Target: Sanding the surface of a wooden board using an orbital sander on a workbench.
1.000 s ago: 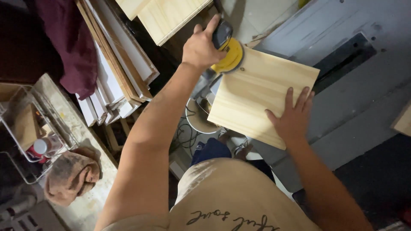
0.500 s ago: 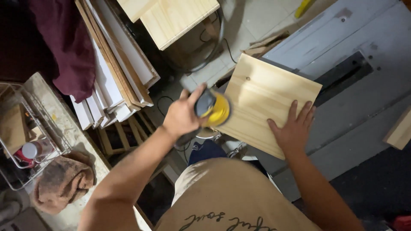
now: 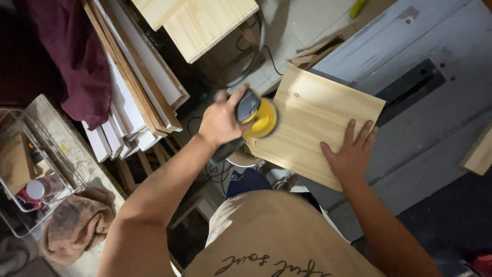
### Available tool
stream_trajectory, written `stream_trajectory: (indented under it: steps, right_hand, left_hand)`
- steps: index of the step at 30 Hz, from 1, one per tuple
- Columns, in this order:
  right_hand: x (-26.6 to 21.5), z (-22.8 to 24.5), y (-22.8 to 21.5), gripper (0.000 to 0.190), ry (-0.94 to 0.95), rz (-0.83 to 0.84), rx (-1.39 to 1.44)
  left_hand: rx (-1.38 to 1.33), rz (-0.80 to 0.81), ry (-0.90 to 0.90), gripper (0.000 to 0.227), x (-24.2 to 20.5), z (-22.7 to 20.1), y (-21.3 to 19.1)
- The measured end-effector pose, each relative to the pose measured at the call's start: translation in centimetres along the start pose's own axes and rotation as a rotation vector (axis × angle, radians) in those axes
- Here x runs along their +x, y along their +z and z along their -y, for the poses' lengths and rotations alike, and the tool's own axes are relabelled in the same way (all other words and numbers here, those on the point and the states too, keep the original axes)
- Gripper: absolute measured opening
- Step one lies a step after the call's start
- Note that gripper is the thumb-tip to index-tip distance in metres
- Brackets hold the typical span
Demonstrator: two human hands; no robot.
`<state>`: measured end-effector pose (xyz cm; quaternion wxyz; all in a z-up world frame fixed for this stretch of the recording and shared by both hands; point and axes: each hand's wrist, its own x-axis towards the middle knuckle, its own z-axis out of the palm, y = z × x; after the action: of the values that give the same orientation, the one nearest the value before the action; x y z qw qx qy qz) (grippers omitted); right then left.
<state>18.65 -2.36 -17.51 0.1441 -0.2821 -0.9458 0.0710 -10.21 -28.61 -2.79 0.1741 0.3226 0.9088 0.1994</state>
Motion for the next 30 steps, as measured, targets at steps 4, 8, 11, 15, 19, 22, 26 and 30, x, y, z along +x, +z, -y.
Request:
stream_trajectory:
  steps: [4,8,11,15,19,22,26,30]
  right_hand:
    - [0.0,-0.5,0.1,0.111,-0.031,-0.014,-0.017]
    - [0.0,-0.6,0.3,0.11,-0.051,-0.045,-0.018]
    - [-0.3,-0.5,0.4,0.106,-0.04,-0.047,-0.026]
    - [-0.5,-0.3,0.1,0.105,0.036,0.044,0.056]
    - [0.1,0.5,-1.1,0.107,0.11,0.134,0.059]
    - [0.5,1.0,-1.7,0.107,0.178,0.211,0.076]
    - [0.7,1.2,-1.7,0.108,0.048,0.018,0.015]
    - [0.7,1.1,-1.4,0.11,0.1,0.056,0.025]
  left_hand:
    - [0.04,-0.04,0.043,0.096,6.2,-1.3,0.6]
    - [0.097,-0.082,0.095,0.102,12.4,-2.7,1.4]
    - [0.079,-0.038,0.107,0.104,15.2,-4.7,-0.1]
    - [0.039,0.024,0.123,0.109,17.0,-5.5,-0.1]
    - [0.04,0.077,0.163,0.109,13.2,-5.7,-1.2]
    - [-0.014,0.034,0.213,0.104,9.7,-3.5,0.0]
    - [-0.051,-0.022,0.129,0.102,3.8,-0.9,0.5]
    - [-0.057,0.019,0.068,0.098,-2.4,1.2,0.4]
